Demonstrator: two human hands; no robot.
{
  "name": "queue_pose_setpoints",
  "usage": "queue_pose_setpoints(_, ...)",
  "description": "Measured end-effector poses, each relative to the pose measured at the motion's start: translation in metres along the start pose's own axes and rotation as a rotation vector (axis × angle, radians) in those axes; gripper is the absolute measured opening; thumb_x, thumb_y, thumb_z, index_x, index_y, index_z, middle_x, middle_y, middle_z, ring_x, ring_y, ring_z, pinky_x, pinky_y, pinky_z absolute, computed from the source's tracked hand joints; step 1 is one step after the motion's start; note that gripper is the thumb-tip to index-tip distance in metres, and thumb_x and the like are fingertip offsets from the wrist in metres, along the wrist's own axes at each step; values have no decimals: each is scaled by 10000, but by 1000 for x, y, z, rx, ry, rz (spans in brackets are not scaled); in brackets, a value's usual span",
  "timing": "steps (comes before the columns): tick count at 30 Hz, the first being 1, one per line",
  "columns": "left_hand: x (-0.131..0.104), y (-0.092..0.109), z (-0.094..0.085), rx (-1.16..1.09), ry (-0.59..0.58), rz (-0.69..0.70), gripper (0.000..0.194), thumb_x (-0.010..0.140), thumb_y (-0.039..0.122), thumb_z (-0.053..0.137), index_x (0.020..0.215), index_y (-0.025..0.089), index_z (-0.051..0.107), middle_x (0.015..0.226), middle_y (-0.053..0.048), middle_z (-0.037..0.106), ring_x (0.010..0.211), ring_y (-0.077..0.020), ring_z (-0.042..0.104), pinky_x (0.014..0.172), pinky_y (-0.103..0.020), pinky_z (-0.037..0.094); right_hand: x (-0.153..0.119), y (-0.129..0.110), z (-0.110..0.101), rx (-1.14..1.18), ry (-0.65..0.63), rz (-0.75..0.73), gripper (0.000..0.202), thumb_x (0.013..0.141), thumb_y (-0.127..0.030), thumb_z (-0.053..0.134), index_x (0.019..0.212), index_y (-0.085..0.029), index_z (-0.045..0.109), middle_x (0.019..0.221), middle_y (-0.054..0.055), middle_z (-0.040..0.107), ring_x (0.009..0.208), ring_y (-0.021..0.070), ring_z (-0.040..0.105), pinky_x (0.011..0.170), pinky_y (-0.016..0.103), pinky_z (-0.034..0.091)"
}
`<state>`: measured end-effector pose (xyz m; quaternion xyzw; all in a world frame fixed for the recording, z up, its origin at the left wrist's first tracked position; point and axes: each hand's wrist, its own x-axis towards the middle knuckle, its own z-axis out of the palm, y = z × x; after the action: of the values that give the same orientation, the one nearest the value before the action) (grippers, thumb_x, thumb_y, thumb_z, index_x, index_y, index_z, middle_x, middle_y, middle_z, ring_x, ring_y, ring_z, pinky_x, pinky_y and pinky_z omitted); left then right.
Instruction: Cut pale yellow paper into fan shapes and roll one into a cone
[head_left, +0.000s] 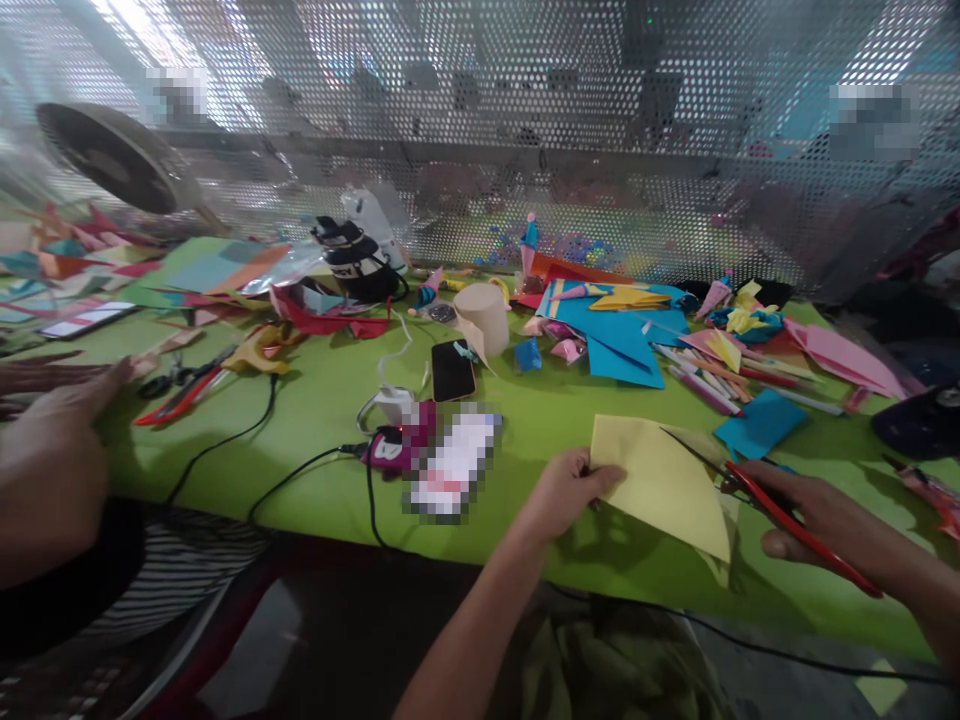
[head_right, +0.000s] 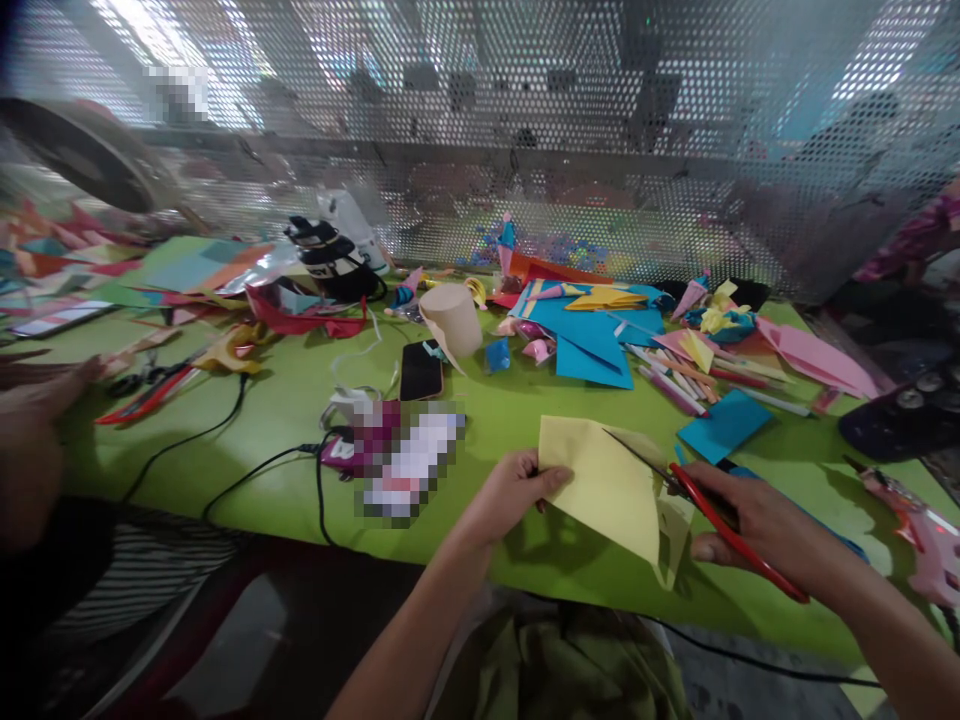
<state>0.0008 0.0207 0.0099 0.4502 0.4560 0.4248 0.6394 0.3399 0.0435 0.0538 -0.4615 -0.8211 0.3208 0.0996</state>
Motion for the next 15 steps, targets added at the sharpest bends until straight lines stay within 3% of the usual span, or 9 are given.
queue_pose_setpoints(6, 1, -1, -1, 10, -21, 8, 494, 731, 583, 792, 882, 114, 751, 768, -63, 709, 591, -122, 563, 529, -223, 413, -1, -9, -1, -5, -55, -32, 811, 793, -634, 719, 1499, -285, 530, 1285, 113, 734, 1000, 384, 716, 786, 380, 578)
queue_pose_setpoints(11, 0, -1, 1, 38, -58, -19, 502, 731, 585, 784, 882, 108, 742, 749, -72, 699, 574, -118, 564, 518, -215, 422, 0, -23, -3, 25, -59, -48, 787, 796, -620, 733, 1485, -287, 550, 1397, 133, 672, 1114, 403, 686, 852, 399, 575)
queue_pose_setpoints(15, -2, 2, 1, 34, -81, -34, 489, 714, 593, 791, 812, 118, 731, 697, -62, 675, 546, -112, 543, 501, -211, 414, 3, -22, -1, 59, -78, -29, 792, 795, -626, 729, 1493, -309, 528, 1315, 101, 710, 1080, 375, 695, 888, 416, 562)
